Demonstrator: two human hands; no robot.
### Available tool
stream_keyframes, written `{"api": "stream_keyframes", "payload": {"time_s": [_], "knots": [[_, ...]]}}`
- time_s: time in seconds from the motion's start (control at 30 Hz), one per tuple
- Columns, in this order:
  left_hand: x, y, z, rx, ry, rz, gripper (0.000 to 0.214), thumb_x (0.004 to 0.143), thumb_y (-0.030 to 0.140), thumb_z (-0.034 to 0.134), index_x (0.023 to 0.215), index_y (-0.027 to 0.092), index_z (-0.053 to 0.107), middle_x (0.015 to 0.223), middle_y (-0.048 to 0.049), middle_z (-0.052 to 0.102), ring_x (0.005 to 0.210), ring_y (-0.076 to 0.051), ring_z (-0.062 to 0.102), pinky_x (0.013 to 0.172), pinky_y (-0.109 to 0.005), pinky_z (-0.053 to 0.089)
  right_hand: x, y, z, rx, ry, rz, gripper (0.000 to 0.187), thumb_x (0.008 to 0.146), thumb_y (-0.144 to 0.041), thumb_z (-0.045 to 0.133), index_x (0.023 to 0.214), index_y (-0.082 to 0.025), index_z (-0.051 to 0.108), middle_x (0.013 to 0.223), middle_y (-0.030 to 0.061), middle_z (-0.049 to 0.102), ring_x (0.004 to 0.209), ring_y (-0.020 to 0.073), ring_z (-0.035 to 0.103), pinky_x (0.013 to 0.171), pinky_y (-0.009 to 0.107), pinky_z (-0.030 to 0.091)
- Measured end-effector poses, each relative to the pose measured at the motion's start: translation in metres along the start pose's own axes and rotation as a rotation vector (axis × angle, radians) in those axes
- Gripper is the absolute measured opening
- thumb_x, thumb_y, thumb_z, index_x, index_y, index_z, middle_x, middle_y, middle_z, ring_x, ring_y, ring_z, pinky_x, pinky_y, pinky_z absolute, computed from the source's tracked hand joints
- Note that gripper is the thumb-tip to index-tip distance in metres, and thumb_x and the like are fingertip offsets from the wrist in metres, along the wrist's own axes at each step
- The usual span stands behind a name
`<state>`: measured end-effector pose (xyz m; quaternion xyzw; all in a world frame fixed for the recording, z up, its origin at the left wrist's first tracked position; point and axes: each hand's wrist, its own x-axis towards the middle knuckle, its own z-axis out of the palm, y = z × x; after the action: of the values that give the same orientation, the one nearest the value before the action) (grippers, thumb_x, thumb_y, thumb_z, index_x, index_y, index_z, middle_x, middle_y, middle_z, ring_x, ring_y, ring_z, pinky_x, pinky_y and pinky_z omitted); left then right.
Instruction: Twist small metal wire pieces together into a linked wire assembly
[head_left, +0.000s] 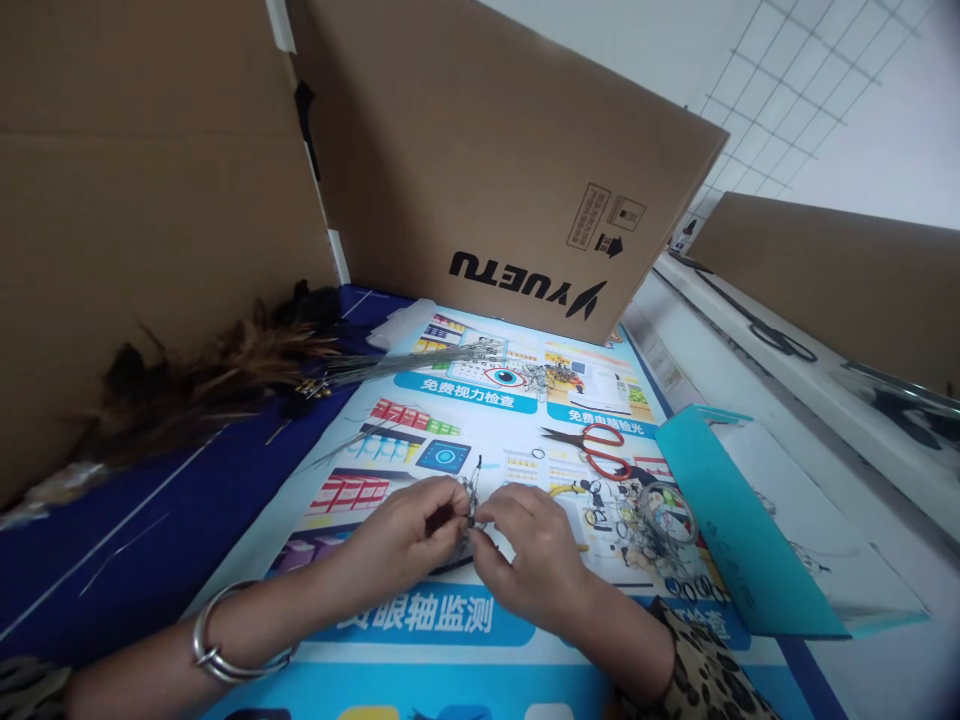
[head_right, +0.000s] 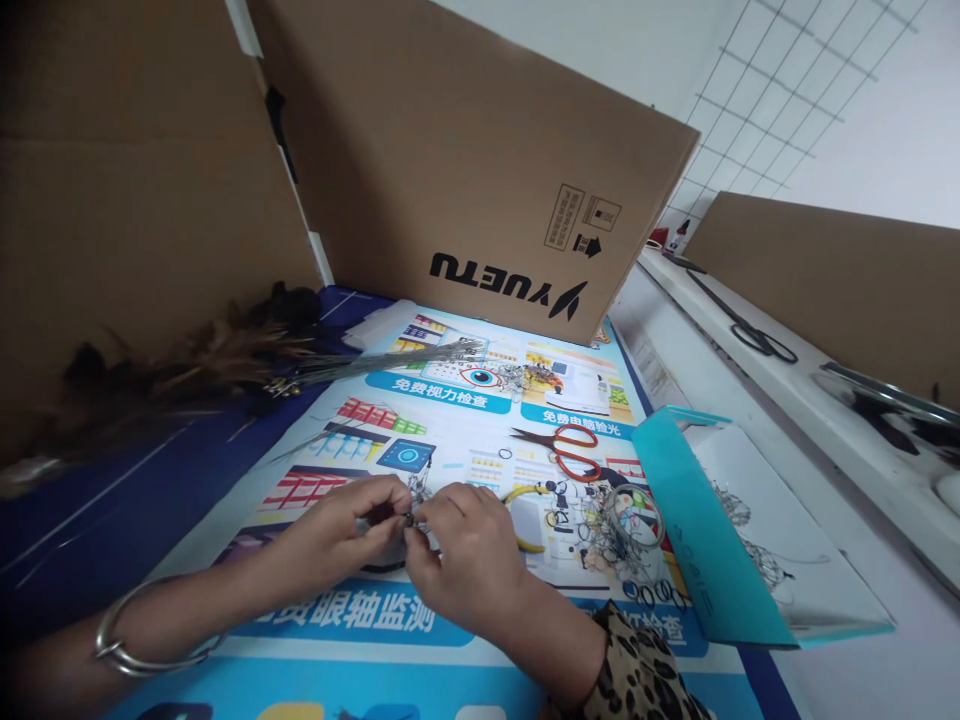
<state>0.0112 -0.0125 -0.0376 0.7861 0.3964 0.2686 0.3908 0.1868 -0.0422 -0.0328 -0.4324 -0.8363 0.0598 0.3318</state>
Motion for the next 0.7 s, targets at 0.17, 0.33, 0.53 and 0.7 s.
{"api": "stream_keyframes", "payload": {"time_s": [0.17, 0.33, 0.53, 0.7], "knots": [[-0.002, 0.001, 0.005, 0.055, 0.026, -0.012, 0.009, 0.078, 0.014, 0.041, 0.074, 0.019, 0.047, 0.070, 0.0016, 0.052, 0.066, -0.014, 0.048, 0.061, -0.024, 0.036, -0.001, 0.001, 0.002, -0.003, -0.040, 0.032, 0.008, 0.077, -0.015, 0.050, 0.080, -0.016, 0.057, 0.079, 0.0057, 0.060, 0.075, 0.0174, 0.056, 0.068, 0.030, 0.044], [-0.002, 0.001, 0.009, 0.047, 0.048, -0.051, 0.009, 0.077, 0.014, 0.041, 0.072, 0.019, 0.046, 0.068, 0.0018, 0.051, 0.065, -0.014, 0.047, 0.060, -0.024, 0.035, -0.002, -0.002, 0.001, -0.031, -0.038, 0.041, 0.010, 0.079, -0.015, 0.048, 0.079, -0.015, 0.058, 0.078, 0.0067, 0.060, 0.076, 0.0180, 0.055, 0.068, 0.030, 0.043], [-0.002, 0.002, 0.012, -0.188, 0.012, -0.137, 0.009, 0.074, 0.014, 0.042, 0.066, 0.018, 0.043, 0.062, 0.0043, 0.043, 0.059, -0.011, 0.039, 0.055, -0.021, 0.032, -0.002, 0.001, 0.003, 0.085, -0.081, 0.085, 0.008, 0.075, -0.012, 0.048, 0.073, -0.017, 0.054, 0.074, 0.0040, 0.055, 0.072, 0.0157, 0.053, 0.065, 0.027, 0.041], [-0.002, 0.005, 0.009, -0.474, -0.088, -0.261, 0.012, 0.078, 0.022, 0.044, 0.067, 0.018, 0.042, 0.057, 0.0069, 0.033, 0.052, -0.008, 0.027, 0.047, -0.020, 0.024, 0.001, 0.004, 0.002, 0.278, -0.086, 0.153, 0.008, 0.074, -0.010, 0.048, 0.073, -0.018, 0.051, 0.071, 0.0008, 0.052, 0.067, 0.0120, 0.051, 0.060, 0.023, 0.040]]}}
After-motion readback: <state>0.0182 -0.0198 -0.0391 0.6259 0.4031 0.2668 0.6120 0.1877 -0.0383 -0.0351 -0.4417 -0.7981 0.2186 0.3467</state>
